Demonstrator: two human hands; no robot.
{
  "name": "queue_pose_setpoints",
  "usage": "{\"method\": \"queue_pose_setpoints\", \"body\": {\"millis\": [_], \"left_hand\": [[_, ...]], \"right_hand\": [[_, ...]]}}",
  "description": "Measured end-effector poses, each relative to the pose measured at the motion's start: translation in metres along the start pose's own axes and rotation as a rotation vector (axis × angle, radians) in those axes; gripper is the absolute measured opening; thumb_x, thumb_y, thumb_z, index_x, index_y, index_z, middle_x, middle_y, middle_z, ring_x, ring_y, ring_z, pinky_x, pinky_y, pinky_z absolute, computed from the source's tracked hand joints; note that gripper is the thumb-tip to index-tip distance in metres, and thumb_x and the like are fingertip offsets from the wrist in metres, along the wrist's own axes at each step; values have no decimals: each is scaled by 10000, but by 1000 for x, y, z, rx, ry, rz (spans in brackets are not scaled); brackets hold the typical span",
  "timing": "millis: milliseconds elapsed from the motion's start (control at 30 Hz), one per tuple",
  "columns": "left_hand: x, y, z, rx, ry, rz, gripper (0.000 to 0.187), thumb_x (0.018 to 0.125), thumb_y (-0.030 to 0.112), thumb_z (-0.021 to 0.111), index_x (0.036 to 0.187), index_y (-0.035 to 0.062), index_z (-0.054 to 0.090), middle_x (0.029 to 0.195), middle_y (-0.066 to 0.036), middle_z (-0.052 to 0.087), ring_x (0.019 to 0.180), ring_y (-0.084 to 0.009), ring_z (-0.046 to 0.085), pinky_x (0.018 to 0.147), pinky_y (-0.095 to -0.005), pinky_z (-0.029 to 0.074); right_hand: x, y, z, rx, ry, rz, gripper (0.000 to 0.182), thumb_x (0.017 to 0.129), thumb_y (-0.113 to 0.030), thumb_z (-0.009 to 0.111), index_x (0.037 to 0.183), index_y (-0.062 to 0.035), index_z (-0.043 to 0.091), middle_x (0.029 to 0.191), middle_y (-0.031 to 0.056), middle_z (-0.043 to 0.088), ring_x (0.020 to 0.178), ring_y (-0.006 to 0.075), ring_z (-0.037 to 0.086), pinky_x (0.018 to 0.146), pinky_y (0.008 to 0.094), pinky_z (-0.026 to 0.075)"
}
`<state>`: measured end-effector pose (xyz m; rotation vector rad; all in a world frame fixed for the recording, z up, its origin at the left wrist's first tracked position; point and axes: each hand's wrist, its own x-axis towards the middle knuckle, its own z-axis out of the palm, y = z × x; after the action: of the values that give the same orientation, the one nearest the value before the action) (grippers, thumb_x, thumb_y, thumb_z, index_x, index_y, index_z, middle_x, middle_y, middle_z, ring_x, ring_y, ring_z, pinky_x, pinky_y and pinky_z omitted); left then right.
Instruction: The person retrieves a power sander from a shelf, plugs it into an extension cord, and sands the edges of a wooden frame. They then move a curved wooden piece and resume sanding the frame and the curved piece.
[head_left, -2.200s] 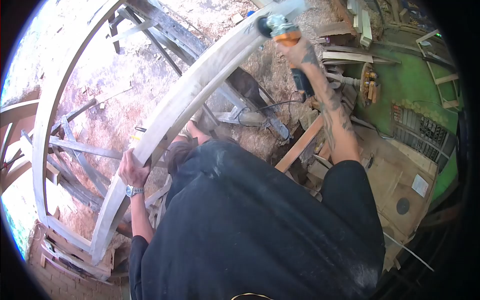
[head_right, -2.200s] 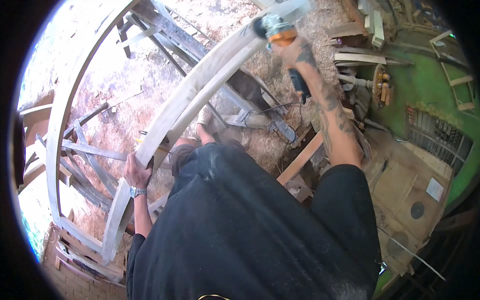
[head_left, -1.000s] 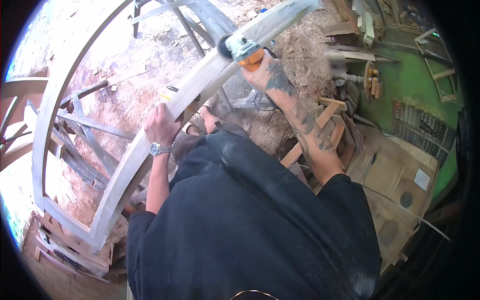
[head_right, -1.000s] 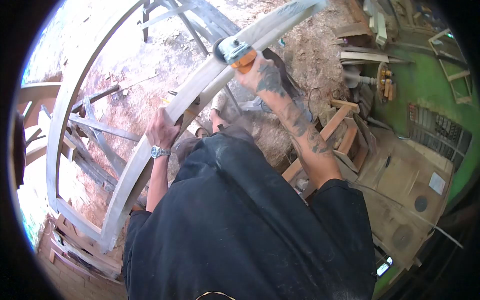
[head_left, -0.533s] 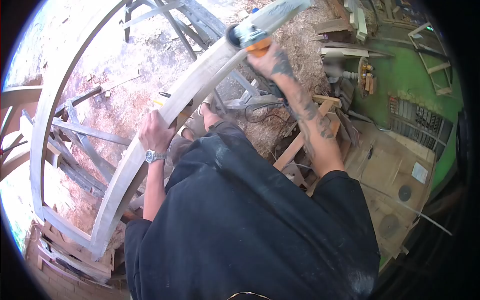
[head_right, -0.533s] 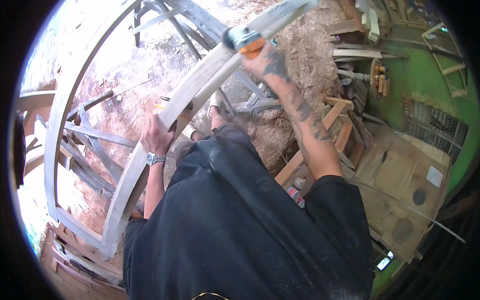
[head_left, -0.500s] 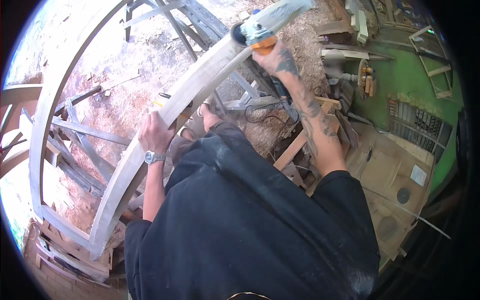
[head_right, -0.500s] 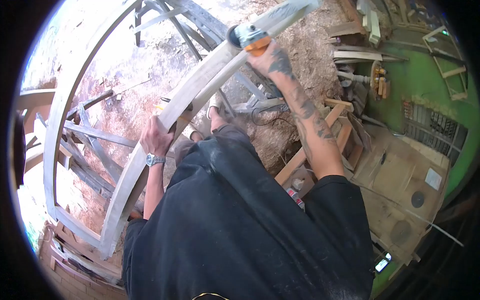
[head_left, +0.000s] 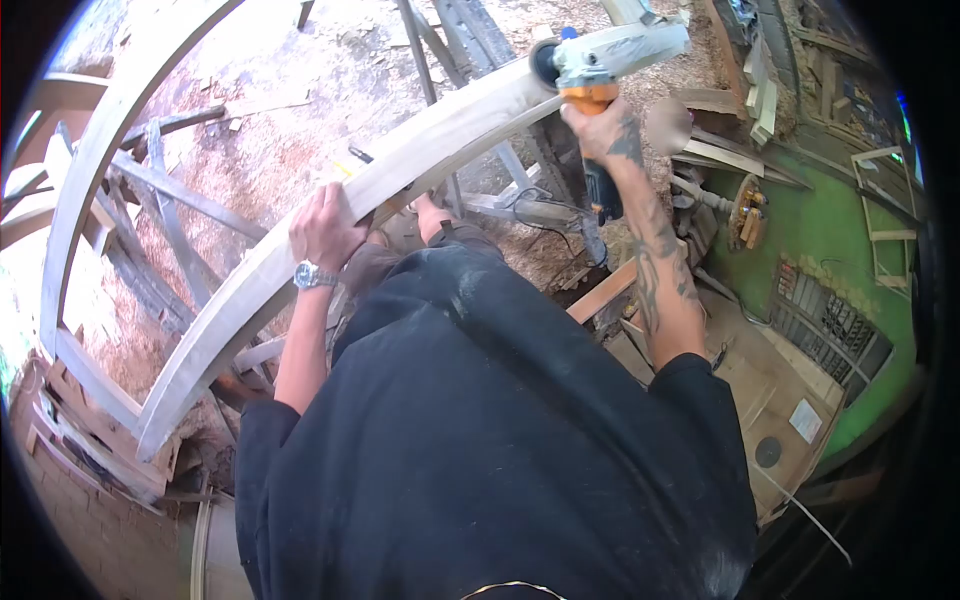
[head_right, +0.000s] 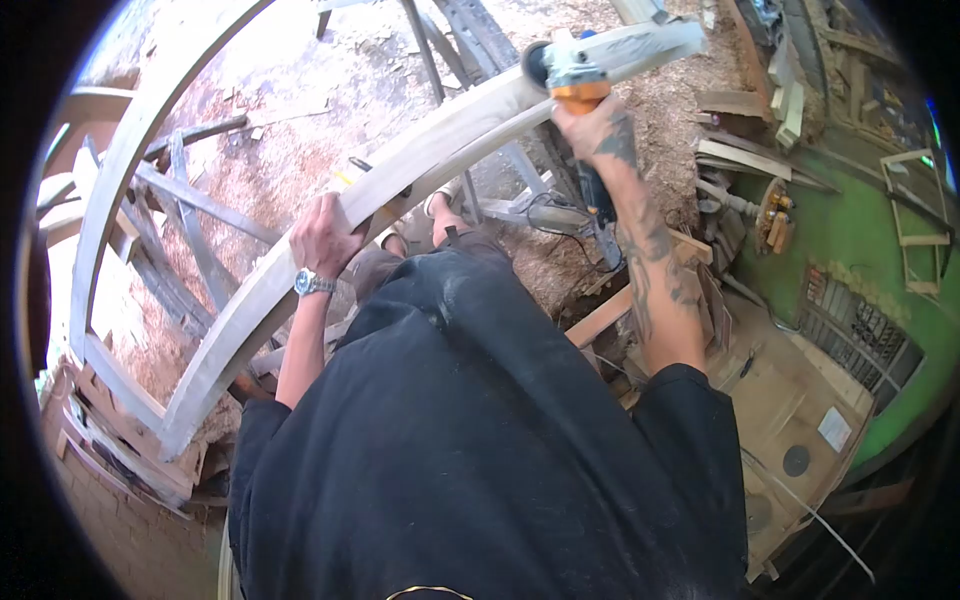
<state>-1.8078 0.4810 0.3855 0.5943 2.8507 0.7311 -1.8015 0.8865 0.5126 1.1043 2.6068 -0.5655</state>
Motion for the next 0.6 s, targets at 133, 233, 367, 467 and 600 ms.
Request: {"method": "queue_pose_setpoints", "body": {"millis": [133, 233, 367, 467, 600], "left_hand": [[-2, -2, -2, -16, -58, -37, 517, 728, 393, 834, 1084, 82, 624, 1021, -111, 710, 816, -342, 724, 667, -453, 588], [-4, -2, -1, -13, -57, -29, 514, 750, 410, 814, 1086, 73, 622, 1026, -121, 720, 805, -347, 732, 652, -456, 596], [-5, -8, 4, -43, -37, -9, 521, 779, 446, 802, 1092, 72, 619, 1003, -159, 720, 837, -367, 727, 692, -470, 592], [-8, -12, -7, -57, -72, 29, 501, 790, 422, 801, 1055, 50, 594, 988, -176, 709, 859, -375, 723, 714, -482, 587], [-29, -42, -35, 0, -235, 7, 478, 801, 390, 786, 1034, 32, 570, 981, -185, 708, 885, -380, 722, 723, -470, 584]], "right_hand": [[-51, -13, 57, 61, 62, -266, 597, 796, -371, 777, 1198, 43, 624, 976, 254, 747, 914, 400, 753, 826, 423, 623], [-97, -47, 76, 50, 2, -275, 590, 792, -369, 800, 1197, 21, 619, 1011, 272, 734, 998, 426, 730, 873, 456, 597], [-135, -66, 101, 49, -26, -385, 583, 792, -352, 792, 1200, 23, 611, 946, 292, 726, 970, 454, 721, 847, 473, 603], [-136, -66, 99, -3, -54, -334, 591, 792, -352, 788, 1212, 23, 608, 955, 291, 728, 980, 457, 720, 855, 472, 604], [-106, -30, 84, 25, 62, -247, 577, 760, -417, 807, 1105, 31, 689, 1025, 299, 734, 1003, 418, 738, 900, 461, 603]]}}
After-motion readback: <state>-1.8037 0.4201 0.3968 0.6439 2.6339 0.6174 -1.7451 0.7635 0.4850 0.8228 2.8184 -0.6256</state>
